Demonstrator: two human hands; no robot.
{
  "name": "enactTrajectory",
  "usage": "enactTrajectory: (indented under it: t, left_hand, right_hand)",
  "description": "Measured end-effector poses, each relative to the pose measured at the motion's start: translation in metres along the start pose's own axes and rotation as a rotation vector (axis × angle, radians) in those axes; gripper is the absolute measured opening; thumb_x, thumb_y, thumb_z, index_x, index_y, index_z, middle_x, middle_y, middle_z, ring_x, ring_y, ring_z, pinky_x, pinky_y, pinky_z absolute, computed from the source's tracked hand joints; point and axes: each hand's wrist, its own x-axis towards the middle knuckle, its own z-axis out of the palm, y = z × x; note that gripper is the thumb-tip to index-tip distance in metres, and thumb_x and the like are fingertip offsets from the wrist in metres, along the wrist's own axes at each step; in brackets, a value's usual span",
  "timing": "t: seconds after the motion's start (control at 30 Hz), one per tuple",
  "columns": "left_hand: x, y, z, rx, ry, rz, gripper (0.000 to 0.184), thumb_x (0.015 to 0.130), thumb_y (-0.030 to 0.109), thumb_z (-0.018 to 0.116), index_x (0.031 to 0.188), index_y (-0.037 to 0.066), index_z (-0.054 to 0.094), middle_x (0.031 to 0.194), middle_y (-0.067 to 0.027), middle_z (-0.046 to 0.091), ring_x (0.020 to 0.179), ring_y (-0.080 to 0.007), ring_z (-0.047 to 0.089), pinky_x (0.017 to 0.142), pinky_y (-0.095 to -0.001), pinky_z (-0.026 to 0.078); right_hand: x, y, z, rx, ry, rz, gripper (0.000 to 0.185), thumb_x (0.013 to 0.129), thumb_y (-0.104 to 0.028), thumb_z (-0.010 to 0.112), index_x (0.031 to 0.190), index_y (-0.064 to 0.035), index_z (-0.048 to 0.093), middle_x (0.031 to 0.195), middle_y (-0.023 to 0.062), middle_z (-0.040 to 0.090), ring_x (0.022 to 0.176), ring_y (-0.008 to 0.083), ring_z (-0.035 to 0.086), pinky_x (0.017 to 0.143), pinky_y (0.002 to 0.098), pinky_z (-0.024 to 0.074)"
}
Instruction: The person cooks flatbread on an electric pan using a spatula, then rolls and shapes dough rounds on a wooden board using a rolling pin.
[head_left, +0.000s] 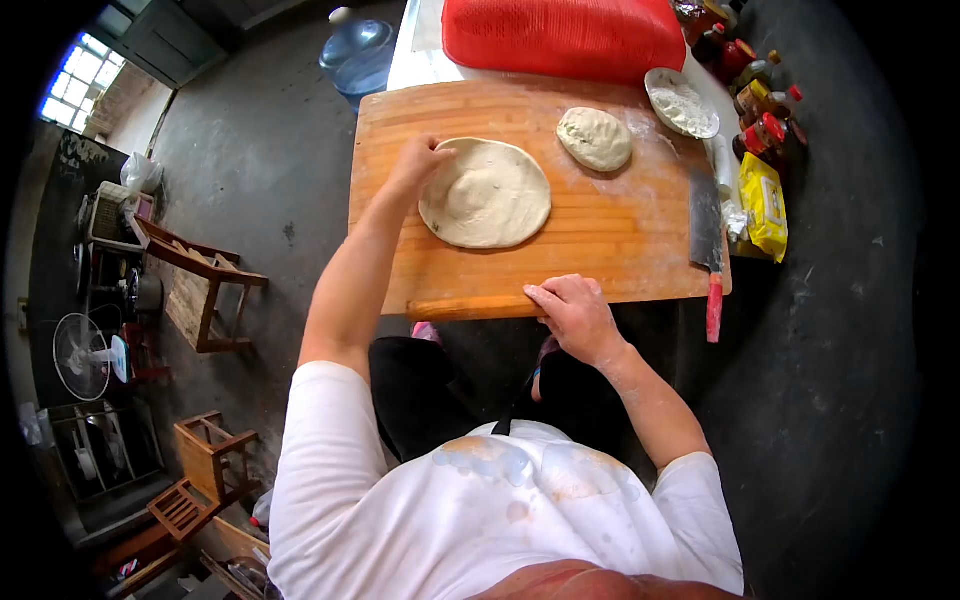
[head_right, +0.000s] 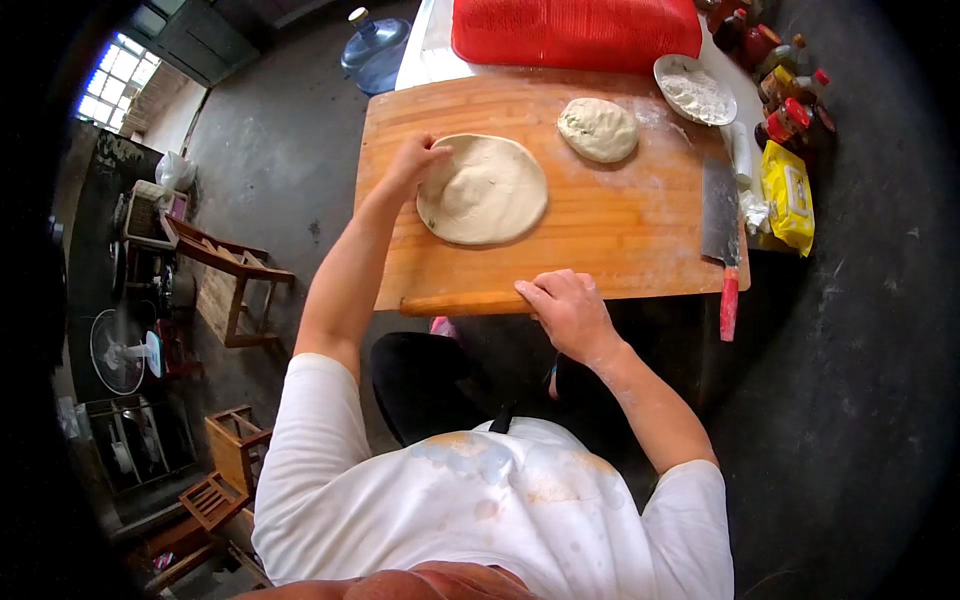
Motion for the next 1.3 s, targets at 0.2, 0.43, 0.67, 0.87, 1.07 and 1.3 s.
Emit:
enactTrajectory:
  t: [0.2,0.43,0.67,0.87,1.07,1.3]
  left_hand:
    - [-0.04,-0.006,-0.017,0.459,0.297,0.28,0.035,0.081,0.026,0.058,0.102,-0.002,0.056,0.098,-0.0177,0.059,0.093,-0.0283,0.056,0.078,-0.0369,0.045]
    - [-0.069,-0.007,0.025,1.01,0.4,0.265,0.064,0.087,0.043,0.042,0.127,-0.006,0.035,0.135,-0.0216,0.032,0.127,-0.0312,0.029,0.103,-0.0448,0.022]
    - [-0.028,-0.001,0.025,0.942,0.507,0.242,0.073,0.086,0.047,0.039,0.13,-0.009,0.027,0.138,-0.0223,0.026,0.131,-0.0315,0.019,0.106,-0.0445,0.013]
    - [-0.106,-0.022,0.051,0.941,0.493,0.396,0.067,0.083,0.044,0.047,0.123,-0.009,0.039,0.129,-0.0235,0.039,0.122,-0.0345,0.035,0.1,-0.0452,0.024]
    - [-0.157,-0.029,0.058,0.894,0.404,0.513,0.064,0.08,0.036,0.054,0.122,-0.009,0.039,0.127,-0.025,0.041,0.12,-0.0347,0.036,0.1,-0.0452,0.026]
    - [-0.206,-0.033,0.052,0.803,0.253,0.544,0.062,0.081,0.031,0.053,0.125,-0.008,0.034,0.129,-0.0259,0.037,0.122,-0.0378,0.032,0.101,-0.0486,0.023]
  right_hand:
    - [0.034,0.02,-0.009,-0.052,0.028,0.042,0.04,0.069,-0.008,0.062,0.108,-0.0111,0.056,0.094,0.0057,0.054,0.091,0.025,0.05,0.076,0.0377,0.0375]
    - [0.12,0.066,0.015,-0.435,-0.12,0.25,0.054,0.085,-0.046,0.042,0.129,-0.0155,0.038,0.141,0.0094,0.022,0.132,0.0256,0.014,0.105,0.0486,0.008]
    - [0.151,0.099,0.018,-0.478,-0.043,0.314,0.071,0.082,-0.061,0.033,0.134,-0.0119,0.031,0.144,0.0134,0.016,0.134,0.0268,0.011,0.106,0.0474,0.0088]
    - [0.076,0.068,0.024,-0.443,0.024,0.125,0.068,0.079,-0.051,0.048,0.129,-0.0072,0.036,0.133,0.0157,0.035,0.123,0.0294,0.033,0.101,0.0474,0.023]
    - [0.033,0.041,0.029,-0.397,0.073,0.116,0.061,0.073,-0.028,0.063,0.127,-0.0121,0.038,0.123,0.0076,0.042,0.117,0.0256,0.038,0.1,0.0426,0.025]
    - [0.023,0.032,0.022,-0.344,-0.015,0.082,0.046,0.066,-0.013,0.065,0.11,-0.0165,0.051,0.097,-0.0003,0.052,0.098,0.02,0.047,0.079,0.0379,0.0362]
